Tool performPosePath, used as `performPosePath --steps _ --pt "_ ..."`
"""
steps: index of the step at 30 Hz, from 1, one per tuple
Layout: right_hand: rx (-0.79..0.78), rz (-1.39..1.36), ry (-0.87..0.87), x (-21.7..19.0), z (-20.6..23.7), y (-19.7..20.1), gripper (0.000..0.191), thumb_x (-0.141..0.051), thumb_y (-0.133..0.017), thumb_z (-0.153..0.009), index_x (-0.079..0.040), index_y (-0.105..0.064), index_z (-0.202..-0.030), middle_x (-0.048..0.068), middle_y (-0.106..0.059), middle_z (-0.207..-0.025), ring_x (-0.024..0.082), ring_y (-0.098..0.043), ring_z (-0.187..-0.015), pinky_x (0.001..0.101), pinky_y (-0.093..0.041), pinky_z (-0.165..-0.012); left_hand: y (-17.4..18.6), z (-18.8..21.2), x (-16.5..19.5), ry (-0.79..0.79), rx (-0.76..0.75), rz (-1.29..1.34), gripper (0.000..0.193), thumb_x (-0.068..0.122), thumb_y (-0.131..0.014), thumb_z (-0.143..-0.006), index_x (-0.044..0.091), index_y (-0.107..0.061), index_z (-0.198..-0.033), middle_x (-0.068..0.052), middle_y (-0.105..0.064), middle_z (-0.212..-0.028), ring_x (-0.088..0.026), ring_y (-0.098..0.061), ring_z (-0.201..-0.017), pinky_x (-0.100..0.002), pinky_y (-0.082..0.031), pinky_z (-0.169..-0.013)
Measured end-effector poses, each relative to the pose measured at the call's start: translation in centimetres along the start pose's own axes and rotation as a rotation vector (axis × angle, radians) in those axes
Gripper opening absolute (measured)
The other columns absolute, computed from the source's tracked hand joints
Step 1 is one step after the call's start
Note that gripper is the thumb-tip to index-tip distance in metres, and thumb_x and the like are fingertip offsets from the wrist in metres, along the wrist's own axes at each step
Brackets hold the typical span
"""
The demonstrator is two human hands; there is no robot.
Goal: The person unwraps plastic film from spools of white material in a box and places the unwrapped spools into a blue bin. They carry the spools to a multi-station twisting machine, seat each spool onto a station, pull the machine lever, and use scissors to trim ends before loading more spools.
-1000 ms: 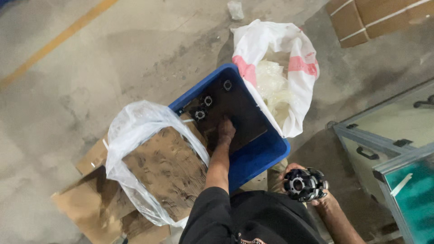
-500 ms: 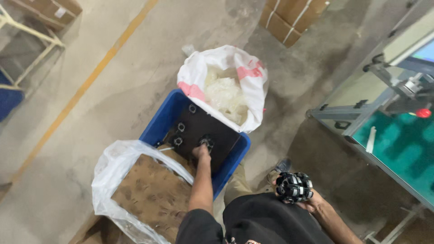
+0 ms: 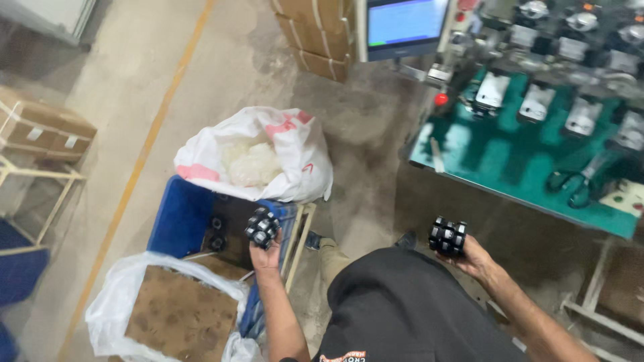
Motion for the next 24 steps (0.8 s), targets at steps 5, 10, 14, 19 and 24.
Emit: performPosePath --steps 5,10,14,19,24 --pt "0.185 -0.259 0.036 -4.3 2.5 6.4 0.031 -0.016 -0.044 -0.104 -0.006 -0.060 -0.128 0.017 -0.069 -0.118 0.030 -0.071 -0.100 0.0481 -0.062 -0.079 -4.8 -2.5 -18.1 0.326 0.151 -0.471 0.026 0.019 -0.054 -0.101 0.007 -0.064 -0.122 -0.014 -0.070 -0.115 -0.034 -0.070 -0.104 -0.062 -0.061 -0.088" --pt "0.468 -0.189 0.203 -13.7 3.5 10.3 0.036 0.000 -0.045 -0.096 -0.007 -0.054 -0.130 0.018 -0.065 -0.120 0.036 -0.069 -0.103 0.0567 -0.062 -0.080 -10.9 -5.1 -34.3 0.576 0.220 -0.934 0.032 0.009 -0.064 -0.089 0.006 -0.063 -0.121 -0.017 -0.070 -0.110 -0.036 -0.071 -0.096 -0.059 -0.063 -0.076" --pt "0.682 -0.021 0.278 -20.8 3.7 11.4 0.042 -0.003 -0.062 -0.089 -0.004 -0.057 -0.131 0.020 -0.066 -0.117 0.038 -0.070 -0.097 0.0556 -0.064 -0.072 -18.8 -8.0 -44.6 0.477 -0.155 -1.640 0.032 0.016 -0.074 -0.076 0.000 -0.075 -0.105 -0.020 -0.074 -0.097 -0.035 -0.073 -0.085 -0.050 -0.061 -0.075" --pt "0.990 0.585 0.063 -26.8 3.9 12.1 0.042 -0.022 -0.071 -0.086 -0.003 -0.073 -0.122 0.019 -0.077 -0.103 0.034 -0.079 -0.091 0.0440 -0.065 -0.075 -27.2 -9.6 -57.1 0.288 -0.734 -2.225 0.042 0.024 -0.078 -0.067 0.007 -0.078 -0.105 -0.020 -0.076 -0.103 -0.035 -0.073 -0.096 -0.045 -0.058 -0.087" --pt "1.131 0.637 0.396 -32.4 4.7 12.4 0.052 -0.038 -0.085 -0.080 -0.002 -0.071 -0.113 0.017 -0.075 -0.099 0.034 -0.074 -0.087 0.0429 -0.059 -0.076 -31.8 -8.6 -63.8 -0.046 -0.947 -2.061 0.043 0.027 -0.074 -0.076 0.005 -0.070 -0.113 -0.020 -0.074 -0.107 -0.038 -0.070 -0.100 -0.047 -0.055 -0.088"
Point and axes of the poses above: each hand's wrist, its own z-axis away from the middle knuckle, its own y-axis out of the back of the hand, x = y × z, the point moved 9 cm from there along -z, towards the middle knuckle
